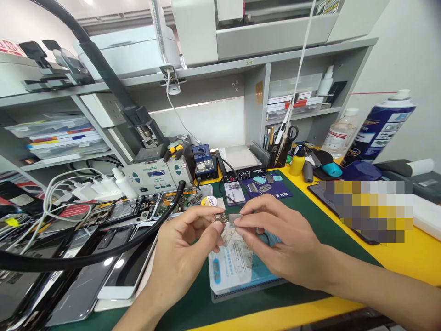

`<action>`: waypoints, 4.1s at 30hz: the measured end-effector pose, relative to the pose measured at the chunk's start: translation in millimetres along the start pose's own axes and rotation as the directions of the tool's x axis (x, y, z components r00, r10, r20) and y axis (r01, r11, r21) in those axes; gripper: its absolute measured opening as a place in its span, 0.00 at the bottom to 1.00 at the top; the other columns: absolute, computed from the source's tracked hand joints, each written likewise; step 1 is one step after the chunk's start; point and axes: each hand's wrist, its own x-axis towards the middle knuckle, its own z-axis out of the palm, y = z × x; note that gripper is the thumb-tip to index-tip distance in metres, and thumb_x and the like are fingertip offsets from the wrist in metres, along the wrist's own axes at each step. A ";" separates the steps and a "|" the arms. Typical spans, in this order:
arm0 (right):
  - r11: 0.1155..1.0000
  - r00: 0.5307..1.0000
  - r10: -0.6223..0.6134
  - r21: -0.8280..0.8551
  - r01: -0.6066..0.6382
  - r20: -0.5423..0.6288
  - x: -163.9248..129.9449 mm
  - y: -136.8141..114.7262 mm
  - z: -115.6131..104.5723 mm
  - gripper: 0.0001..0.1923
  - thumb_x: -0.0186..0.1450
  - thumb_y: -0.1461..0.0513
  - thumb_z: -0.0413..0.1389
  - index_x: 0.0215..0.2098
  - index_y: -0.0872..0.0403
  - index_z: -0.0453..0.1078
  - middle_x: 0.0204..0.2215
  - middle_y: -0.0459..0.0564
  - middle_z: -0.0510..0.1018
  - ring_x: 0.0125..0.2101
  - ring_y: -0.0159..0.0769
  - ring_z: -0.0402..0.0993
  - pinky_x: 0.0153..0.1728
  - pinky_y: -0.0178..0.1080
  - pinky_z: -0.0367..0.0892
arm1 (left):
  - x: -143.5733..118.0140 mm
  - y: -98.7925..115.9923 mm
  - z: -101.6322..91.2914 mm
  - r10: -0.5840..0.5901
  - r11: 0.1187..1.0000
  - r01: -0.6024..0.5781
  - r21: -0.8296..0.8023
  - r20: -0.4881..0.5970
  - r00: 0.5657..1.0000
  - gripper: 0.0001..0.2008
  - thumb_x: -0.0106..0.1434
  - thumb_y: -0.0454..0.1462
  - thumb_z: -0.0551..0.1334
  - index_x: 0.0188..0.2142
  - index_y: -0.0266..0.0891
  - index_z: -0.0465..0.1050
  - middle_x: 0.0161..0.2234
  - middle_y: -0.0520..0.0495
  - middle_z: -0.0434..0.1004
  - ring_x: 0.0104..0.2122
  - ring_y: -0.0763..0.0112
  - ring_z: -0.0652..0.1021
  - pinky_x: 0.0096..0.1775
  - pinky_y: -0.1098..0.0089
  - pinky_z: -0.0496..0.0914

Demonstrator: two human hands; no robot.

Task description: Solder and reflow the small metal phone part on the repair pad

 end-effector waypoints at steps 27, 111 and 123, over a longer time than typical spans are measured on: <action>0.995 0.998 0.050 0.085 -0.053 0.040 0.3 -1.4 -2.2 0.07 0.66 0.72 0.58 0.41 0.61 0.75 0.39 0.57 0.75 0.28 0.29 0.70 0.29 0.35 0.70 | -0.8 -2.5 -0.4 0.020 0.999 -0.019 -0.026 0.002 1.000 0.10 0.67 0.37 0.65 0.47 0.40 0.78 0.24 0.53 0.79 0.24 0.76 0.77 0.28 0.78 0.76; 0.989 0.994 0.093 0.111 -0.098 0.049 5.3 -3.9 -3.9 0.09 0.66 0.71 0.58 0.42 0.55 0.75 0.36 0.54 0.76 0.31 0.34 0.73 0.29 0.36 0.73 | 2.3 1.3 -0.6 -0.048 0.999 0.048 -0.015 0.004 0.999 0.11 0.66 0.41 0.66 0.46 0.39 0.78 0.23 0.51 0.79 0.24 0.72 0.77 0.28 0.73 0.75; 0.990 0.996 0.079 0.113 -0.083 0.039 3.4 -3.0 -2.6 0.07 0.66 0.72 0.58 0.41 0.60 0.75 0.36 0.56 0.76 0.29 0.31 0.72 0.28 0.36 0.71 | 0.1 -0.1 -0.2 -0.018 0.999 0.018 -0.039 0.012 1.000 0.10 0.67 0.38 0.65 0.47 0.39 0.78 0.24 0.51 0.79 0.24 0.74 0.76 0.28 0.75 0.76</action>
